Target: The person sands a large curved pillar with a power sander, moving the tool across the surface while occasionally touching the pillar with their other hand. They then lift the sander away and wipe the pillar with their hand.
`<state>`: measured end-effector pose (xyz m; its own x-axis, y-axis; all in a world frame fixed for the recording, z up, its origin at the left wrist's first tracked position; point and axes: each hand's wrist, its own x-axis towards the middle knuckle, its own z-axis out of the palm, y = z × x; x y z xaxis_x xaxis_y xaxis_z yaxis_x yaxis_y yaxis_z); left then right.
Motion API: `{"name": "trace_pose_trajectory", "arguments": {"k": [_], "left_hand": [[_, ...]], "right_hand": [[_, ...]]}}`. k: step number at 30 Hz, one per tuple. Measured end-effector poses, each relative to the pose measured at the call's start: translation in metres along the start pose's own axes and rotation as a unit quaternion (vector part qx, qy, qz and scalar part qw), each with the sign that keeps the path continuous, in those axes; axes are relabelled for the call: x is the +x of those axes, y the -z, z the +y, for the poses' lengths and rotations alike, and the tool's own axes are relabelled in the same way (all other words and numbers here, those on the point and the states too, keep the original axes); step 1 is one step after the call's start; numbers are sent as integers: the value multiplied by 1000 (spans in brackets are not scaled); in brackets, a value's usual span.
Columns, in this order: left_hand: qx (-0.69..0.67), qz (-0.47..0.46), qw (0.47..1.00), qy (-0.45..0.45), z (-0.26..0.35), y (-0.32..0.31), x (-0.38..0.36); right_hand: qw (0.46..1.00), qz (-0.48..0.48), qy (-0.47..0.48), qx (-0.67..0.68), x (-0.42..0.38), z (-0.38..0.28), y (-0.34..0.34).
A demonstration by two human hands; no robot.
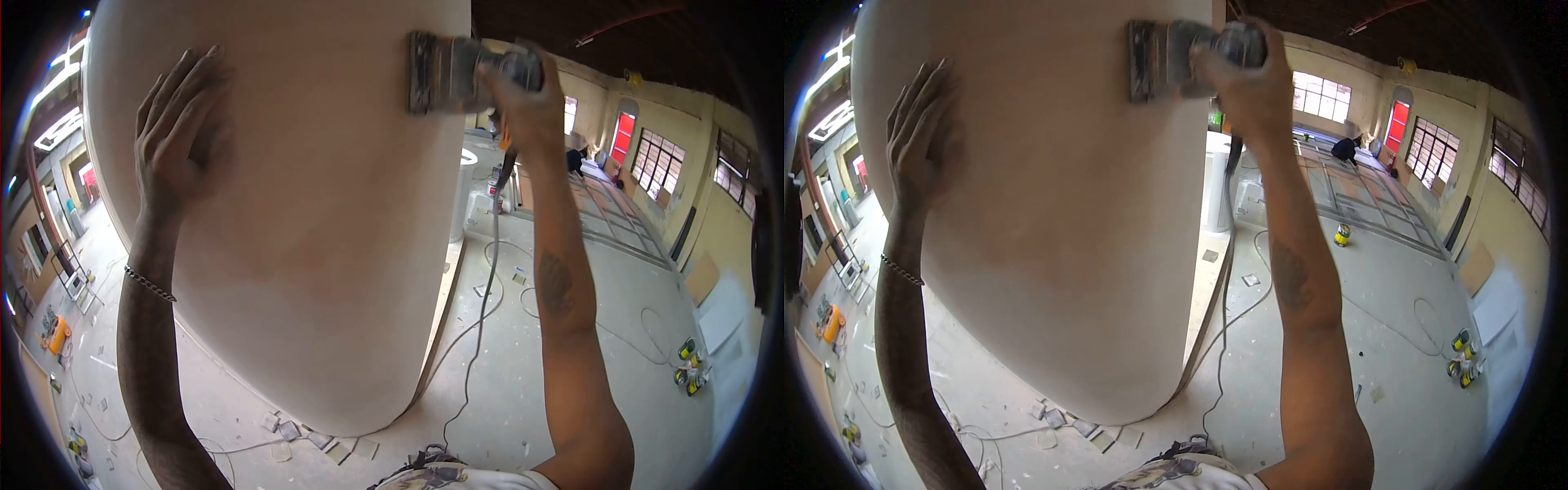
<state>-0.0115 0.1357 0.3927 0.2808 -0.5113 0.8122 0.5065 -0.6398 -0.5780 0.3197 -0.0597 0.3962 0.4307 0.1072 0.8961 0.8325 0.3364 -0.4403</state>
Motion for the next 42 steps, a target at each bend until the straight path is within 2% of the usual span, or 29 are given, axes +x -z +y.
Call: {"name": "trace_pose_trajectory", "arguments": {"k": [4,7,10,13,14,17,20,23,24,27,28,36,40,42], "left_hand": [[6,-6,1000,1,-2,-1,1],[4,-14,1000,10,0,1,3],[8,-19,1000,11,3,2,5],[9,-17,1000,6,2,3,4],[7,-15,1000,4,1,2,3],[9,-15,1000,-3,-2,1,2],[10,-5,1000,-2,1,5,3],[10,-7,1000,-10,0,3,4],[10,-7,1000,-12,0,2,4],[10,-10,1000,-19,-2,2,1],[12,-11,1000,-22,-2,2,0],[20,-22,999,-40,-9,0,-1],[0,-19,999,-50,-7,-2,0],[-4,-17,998,-60,-8,-2,3]], "right_hand": [[999,-6,-24,40,56,-24,-2],[980,-4,-29,195,89,-47,-15],[993,-28,-18,111,125,-58,-9],[984,-52,-13,171,138,-55,-11],[988,-36,-12,151,137,-50,-10],[995,1,-24,96,111,-43,-7],[997,6,-47,58,45,-57,-1],[999,3,-41,-2,30,-18,5],[998,1,-65,10,17,-16,5],[999,17,-9,-26,-19,4,3],[998,11,-50,-22,-35,0,3],[997,-8,-57,59,-124,50,11],[993,-27,-104,57,-169,60,17],[996,-17,-76,52,-193,76,17]]}}
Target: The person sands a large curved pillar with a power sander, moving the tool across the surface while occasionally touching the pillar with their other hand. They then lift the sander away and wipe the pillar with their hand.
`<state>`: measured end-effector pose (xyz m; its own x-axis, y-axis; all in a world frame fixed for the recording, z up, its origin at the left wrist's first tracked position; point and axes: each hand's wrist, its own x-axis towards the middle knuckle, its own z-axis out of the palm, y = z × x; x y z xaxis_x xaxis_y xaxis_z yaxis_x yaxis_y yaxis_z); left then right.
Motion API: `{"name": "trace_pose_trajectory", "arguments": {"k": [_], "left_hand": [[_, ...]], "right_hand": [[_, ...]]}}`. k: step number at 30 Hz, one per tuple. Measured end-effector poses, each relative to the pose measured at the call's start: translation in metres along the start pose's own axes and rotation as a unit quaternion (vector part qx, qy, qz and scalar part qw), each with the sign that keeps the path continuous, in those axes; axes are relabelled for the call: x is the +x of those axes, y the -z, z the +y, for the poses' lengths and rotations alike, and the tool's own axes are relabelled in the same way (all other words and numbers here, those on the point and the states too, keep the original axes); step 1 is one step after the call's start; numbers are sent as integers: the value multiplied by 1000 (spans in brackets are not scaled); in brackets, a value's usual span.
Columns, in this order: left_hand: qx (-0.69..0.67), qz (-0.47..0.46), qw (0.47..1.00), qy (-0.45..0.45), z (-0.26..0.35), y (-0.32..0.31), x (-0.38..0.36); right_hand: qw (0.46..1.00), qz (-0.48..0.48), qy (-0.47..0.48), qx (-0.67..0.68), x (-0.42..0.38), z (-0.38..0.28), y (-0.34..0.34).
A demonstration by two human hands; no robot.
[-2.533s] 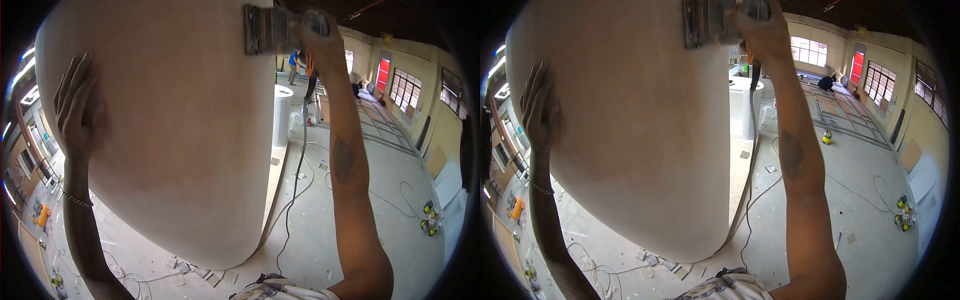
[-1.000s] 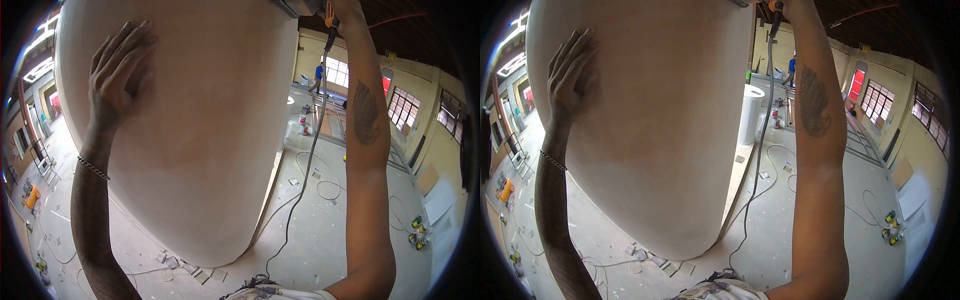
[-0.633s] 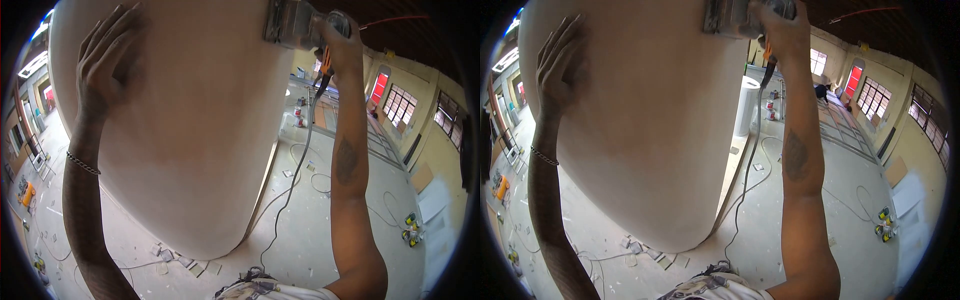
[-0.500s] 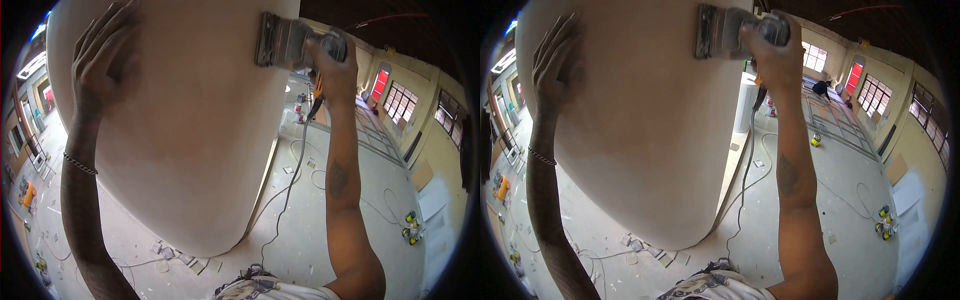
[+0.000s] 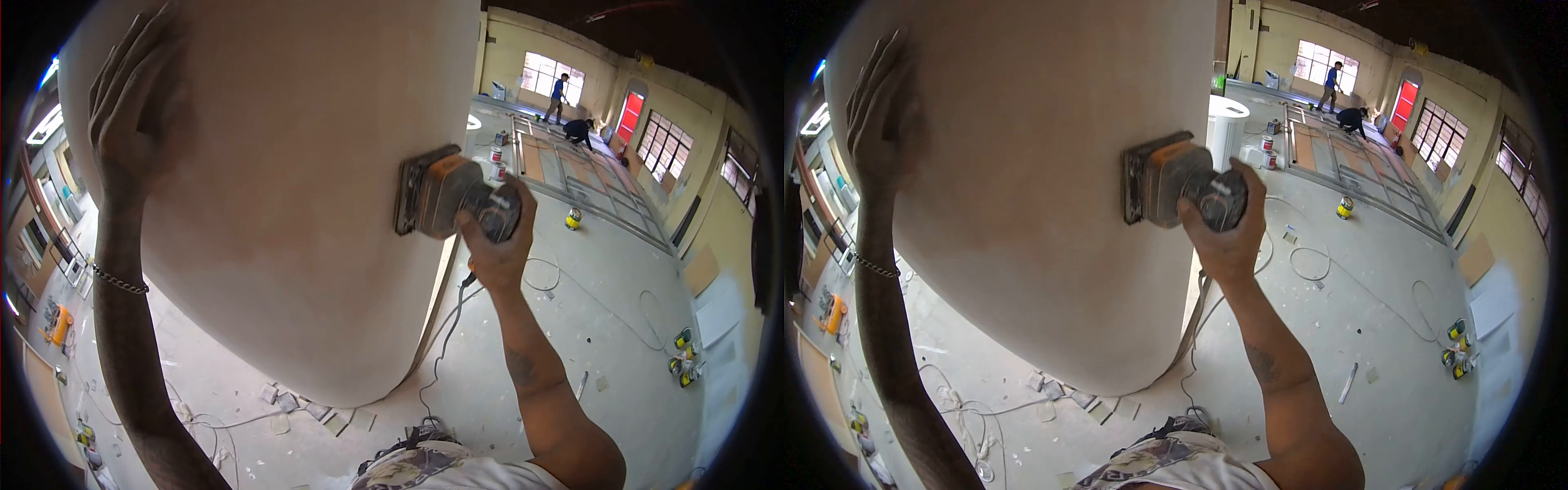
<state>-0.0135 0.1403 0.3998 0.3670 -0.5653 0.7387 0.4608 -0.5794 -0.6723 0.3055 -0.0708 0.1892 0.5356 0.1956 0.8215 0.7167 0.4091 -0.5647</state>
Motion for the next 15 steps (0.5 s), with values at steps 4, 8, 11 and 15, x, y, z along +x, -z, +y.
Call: {"name": "trace_pose_trajectory", "arguments": {"k": [4,8,11,15], "left_hand": [[23,-14,1000,-7,-6,0,-4],[23,-17,1000,4,-4,0,-2],[15,-14,1000,-12,-14,-1,-8],[-22,10,1000,18,1,-1,-5]], "right_hand": [[1000,2,-10,-29,-47,32,3],[999,-2,1,-47,-84,53,7],[996,-7,42,-80,-84,48,10],[997,11,33,-62,-49,14,-4]]}}
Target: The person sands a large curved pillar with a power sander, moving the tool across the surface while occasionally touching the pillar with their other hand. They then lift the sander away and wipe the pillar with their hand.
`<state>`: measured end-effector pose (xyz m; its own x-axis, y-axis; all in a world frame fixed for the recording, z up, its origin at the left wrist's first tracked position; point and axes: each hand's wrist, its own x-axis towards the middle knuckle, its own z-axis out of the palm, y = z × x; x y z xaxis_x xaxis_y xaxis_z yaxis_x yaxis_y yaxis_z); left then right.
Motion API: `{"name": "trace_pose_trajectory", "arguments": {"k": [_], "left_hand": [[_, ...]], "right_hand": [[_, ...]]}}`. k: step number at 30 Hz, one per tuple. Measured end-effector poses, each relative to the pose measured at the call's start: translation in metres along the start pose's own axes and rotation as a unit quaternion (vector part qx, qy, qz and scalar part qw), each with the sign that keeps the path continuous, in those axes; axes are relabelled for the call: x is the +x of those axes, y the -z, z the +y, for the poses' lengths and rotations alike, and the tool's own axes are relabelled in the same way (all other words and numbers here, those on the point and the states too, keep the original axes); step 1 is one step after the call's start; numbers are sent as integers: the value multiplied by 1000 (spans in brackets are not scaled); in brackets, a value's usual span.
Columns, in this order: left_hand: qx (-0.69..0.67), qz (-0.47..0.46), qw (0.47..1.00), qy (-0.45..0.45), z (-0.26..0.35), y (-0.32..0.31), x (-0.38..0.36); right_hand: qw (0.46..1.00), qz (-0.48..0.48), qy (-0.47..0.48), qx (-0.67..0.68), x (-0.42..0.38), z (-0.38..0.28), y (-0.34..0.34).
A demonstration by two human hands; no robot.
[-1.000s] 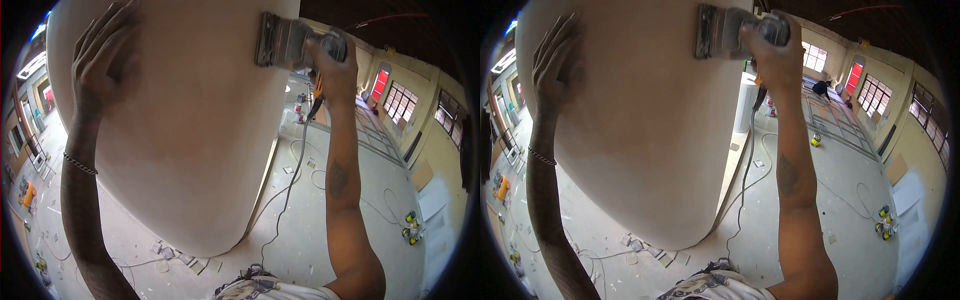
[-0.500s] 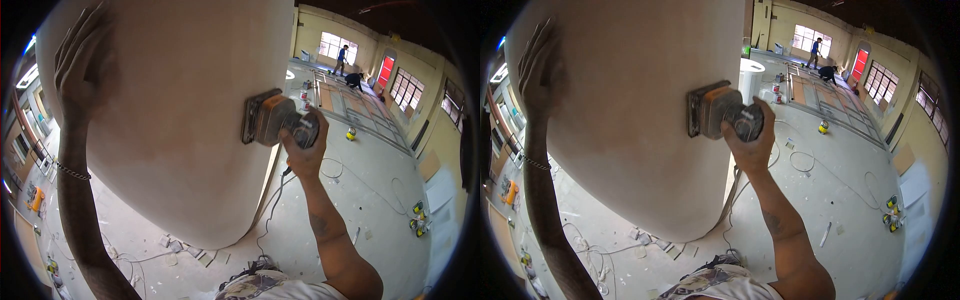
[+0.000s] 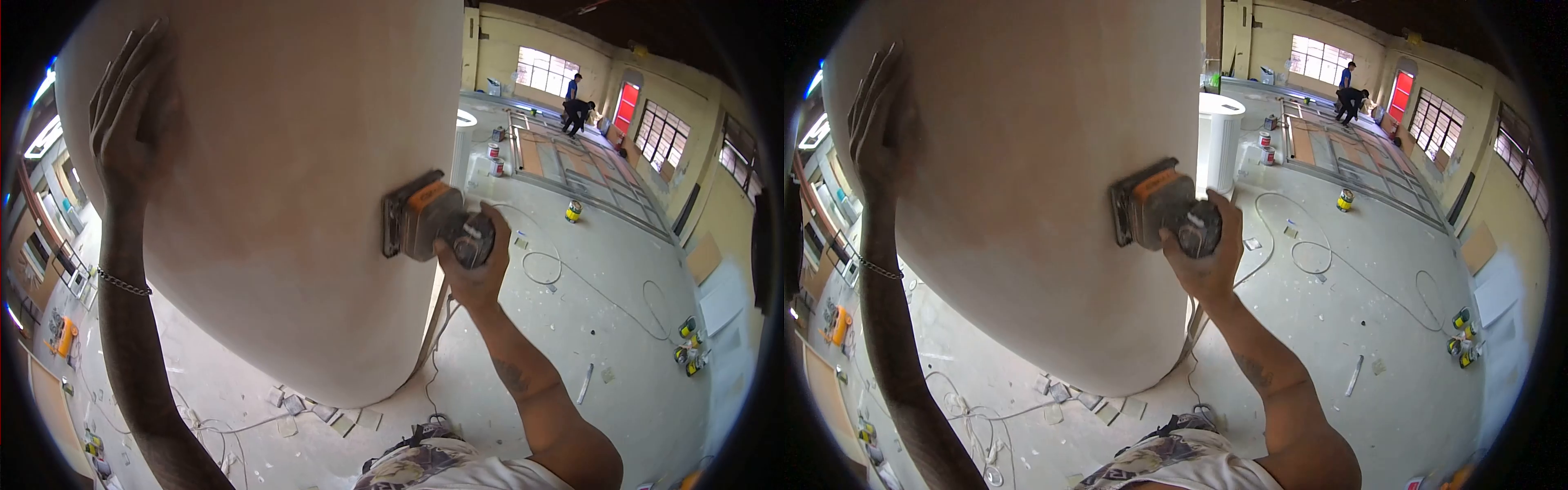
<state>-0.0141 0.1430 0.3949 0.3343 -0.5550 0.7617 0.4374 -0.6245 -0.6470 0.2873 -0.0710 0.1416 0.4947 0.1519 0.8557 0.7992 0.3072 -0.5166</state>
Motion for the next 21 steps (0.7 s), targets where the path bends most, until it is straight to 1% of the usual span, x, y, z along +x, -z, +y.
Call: {"name": "trace_pose_trajectory", "arguments": {"k": [6,8,11,14,15,17,18,19,21], "left_hand": [[33,-19,999,12,-4,1,-1],[33,-22,999,10,-1,3,0],[32,-29,999,6,0,6,3],[27,-34,999,6,0,7,5],[30,-31,999,6,-3,6,3],[37,-26,999,7,-9,4,-1],[42,-31,999,6,-10,5,-2],[47,-37,998,5,-10,6,-3],[37,-38,999,-1,-12,6,-4]], "right_hand": [[993,34,112,-11,98,-54,-12],[989,28,141,-38,130,-74,-12],[993,21,111,-17,176,-110,-14],[992,13,94,77,226,-132,-20],[994,-73,3,-80,266,-115,-16],[983,-98,-19,-157,294,-121,-10],[995,-37,49,-80,286,-158,-13],[993,25,115,-3,275,-186,-16],[986,77,142,-38,239,-210,-23]]}}
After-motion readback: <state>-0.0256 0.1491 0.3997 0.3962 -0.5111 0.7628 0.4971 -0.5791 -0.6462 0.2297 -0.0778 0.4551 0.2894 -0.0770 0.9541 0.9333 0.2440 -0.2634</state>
